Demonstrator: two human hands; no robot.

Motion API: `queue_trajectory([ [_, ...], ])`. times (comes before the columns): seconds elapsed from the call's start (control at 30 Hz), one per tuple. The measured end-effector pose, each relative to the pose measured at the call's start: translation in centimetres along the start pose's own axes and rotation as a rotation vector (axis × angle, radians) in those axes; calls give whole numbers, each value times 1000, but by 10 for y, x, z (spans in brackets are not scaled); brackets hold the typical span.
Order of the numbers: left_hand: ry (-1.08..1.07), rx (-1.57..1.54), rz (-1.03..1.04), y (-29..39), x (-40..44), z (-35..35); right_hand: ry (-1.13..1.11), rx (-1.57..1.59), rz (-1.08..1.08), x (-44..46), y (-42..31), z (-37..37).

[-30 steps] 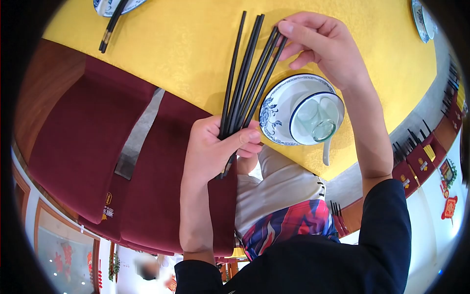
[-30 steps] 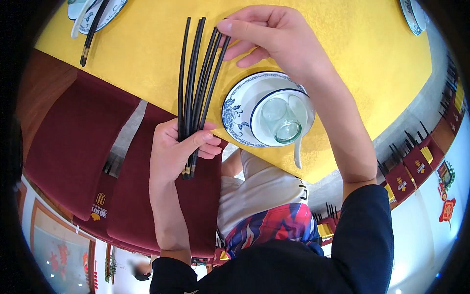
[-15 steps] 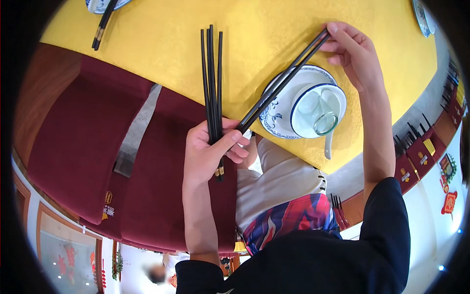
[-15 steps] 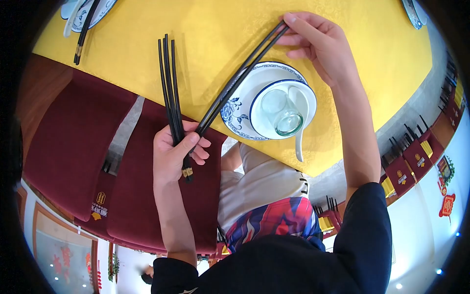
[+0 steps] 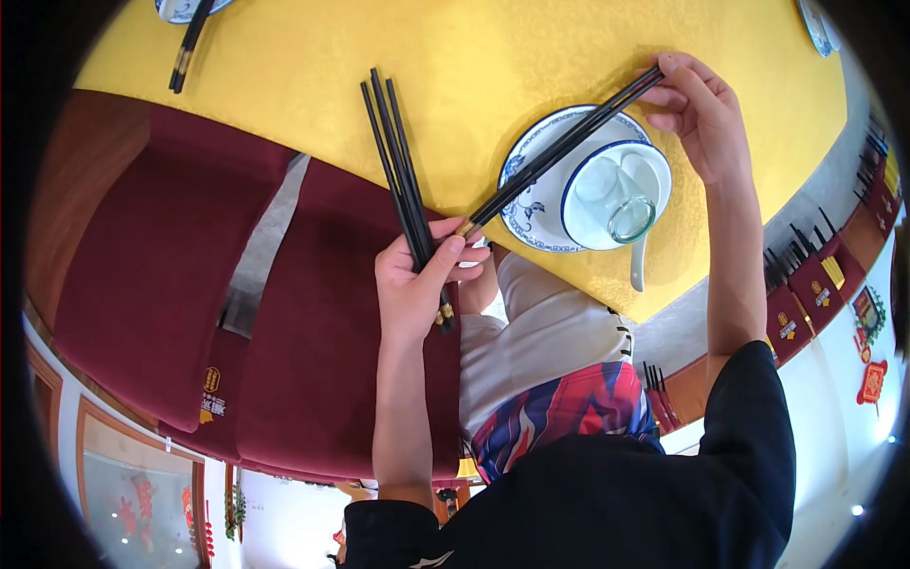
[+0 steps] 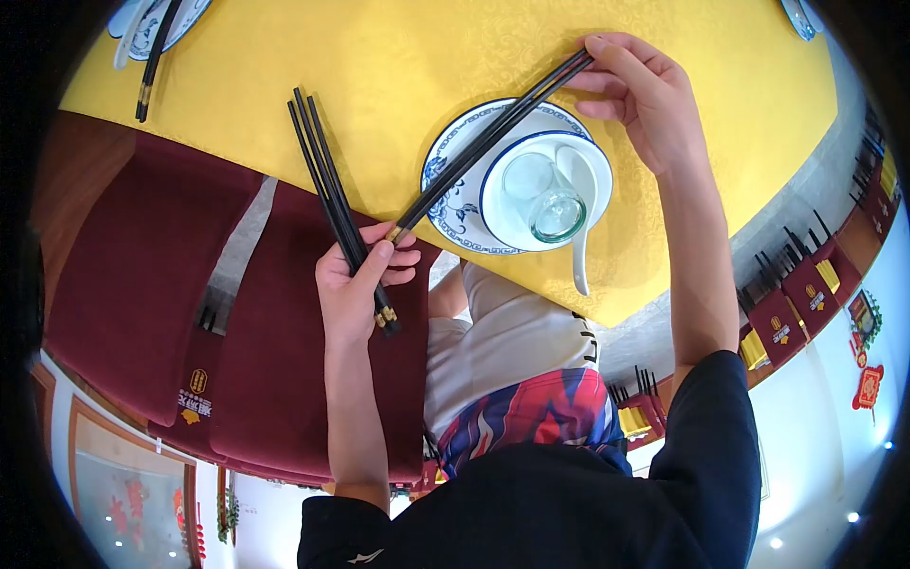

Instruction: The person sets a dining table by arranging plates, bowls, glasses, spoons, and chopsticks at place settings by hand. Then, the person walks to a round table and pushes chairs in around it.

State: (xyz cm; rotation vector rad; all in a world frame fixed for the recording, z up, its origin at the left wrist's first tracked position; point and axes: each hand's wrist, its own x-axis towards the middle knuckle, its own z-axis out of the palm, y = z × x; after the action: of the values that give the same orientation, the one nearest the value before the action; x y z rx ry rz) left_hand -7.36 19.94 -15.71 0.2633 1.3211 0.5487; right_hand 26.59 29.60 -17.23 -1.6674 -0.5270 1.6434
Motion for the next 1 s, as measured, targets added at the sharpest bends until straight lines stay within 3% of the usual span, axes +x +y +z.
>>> queue_trajectory([
  [0.73, -48, 37, 131, -9, 3, -16, 1, -39, -97, 9, 8, -9],
  [0.9, 135, 52, 222, -9, -15, -25, 190, -19, -167, -16, -7, -2],
  [1.0, 81, 65, 217, -7, -45, -30, 319, 34, -323, -51, -14, -19],
])
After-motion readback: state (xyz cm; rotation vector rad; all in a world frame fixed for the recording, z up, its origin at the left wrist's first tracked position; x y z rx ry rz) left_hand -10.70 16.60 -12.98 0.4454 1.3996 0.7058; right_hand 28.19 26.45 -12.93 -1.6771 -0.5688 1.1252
